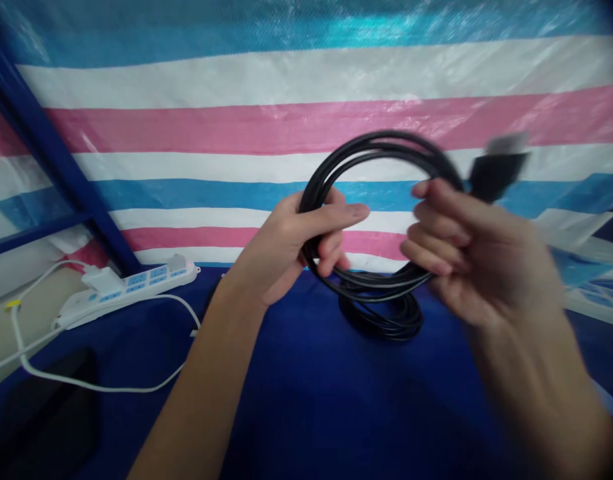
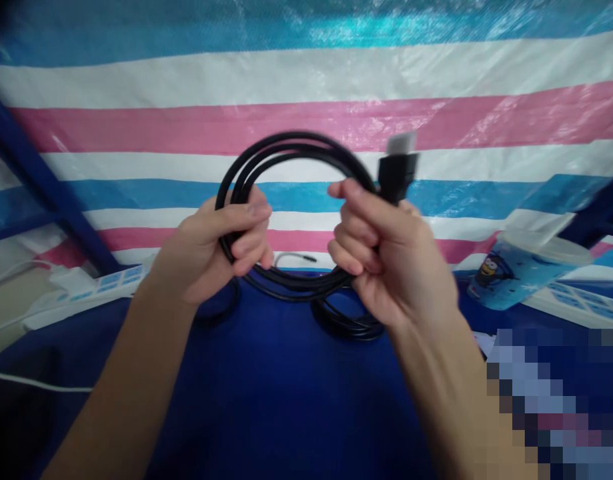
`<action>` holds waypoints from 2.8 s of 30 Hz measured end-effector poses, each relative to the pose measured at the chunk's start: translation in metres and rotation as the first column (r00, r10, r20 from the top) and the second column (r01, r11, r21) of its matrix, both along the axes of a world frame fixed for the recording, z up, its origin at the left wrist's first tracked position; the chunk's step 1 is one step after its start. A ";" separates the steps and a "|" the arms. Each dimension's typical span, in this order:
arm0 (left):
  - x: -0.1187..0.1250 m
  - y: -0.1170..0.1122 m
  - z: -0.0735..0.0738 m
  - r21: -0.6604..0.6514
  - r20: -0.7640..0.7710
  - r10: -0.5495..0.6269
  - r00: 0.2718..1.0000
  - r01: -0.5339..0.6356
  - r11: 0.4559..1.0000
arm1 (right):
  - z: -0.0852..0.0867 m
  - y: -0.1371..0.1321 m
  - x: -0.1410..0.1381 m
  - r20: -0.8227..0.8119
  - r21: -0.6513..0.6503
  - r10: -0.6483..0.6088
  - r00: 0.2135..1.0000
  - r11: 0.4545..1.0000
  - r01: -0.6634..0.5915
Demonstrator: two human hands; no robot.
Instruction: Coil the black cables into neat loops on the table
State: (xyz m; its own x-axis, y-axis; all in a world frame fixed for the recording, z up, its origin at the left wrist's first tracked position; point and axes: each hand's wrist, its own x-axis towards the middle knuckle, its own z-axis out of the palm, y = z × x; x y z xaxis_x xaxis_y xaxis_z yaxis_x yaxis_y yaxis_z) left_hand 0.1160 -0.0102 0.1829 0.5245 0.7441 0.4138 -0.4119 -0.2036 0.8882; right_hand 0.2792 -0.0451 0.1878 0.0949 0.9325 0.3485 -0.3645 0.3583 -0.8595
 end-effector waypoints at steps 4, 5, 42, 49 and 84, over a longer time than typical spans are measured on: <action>0.020 -0.007 -0.007 -0.050 0.093 -0.153 0.984 0.159 0.986 | 0.010 -0.016 0.001 0.008 0.112 -0.170 0.985 0.979 0.168; 0.024 -0.009 -0.007 -0.081 0.122 -0.178 0.977 0.188 0.979 | 0.011 -0.016 0.002 0.007 0.103 -0.176 0.984 0.979 0.174; -0.011 -0.001 0.003 -0.221 -0.111 -0.368 0.923 0.338 0.915 | 0.001 -0.008 0.012 0.451 -0.249 0.086 0.888 0.968 0.033; 0.007 -0.003 0.002 -0.283 0.173 -0.066 0.983 0.114 0.952 | 0.002 -0.005 0.006 0.311 0.030 -0.127 0.942 0.992 0.124; -0.008 0.003 0.000 -0.048 -0.270 -0.026 0.962 0.013 0.999 | -0.009 0.011 0.011 0.388 -0.120 -0.034 0.921 0.989 0.087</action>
State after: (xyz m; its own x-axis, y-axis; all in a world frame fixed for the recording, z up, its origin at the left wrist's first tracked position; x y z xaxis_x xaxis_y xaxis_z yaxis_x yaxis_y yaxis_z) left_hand 0.1082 -0.0076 0.1825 0.6269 0.7472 0.2207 -0.1583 -0.1552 0.9751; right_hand 0.2906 -0.0340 0.1792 0.0365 0.9693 0.2433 0.0214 0.2427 -0.9699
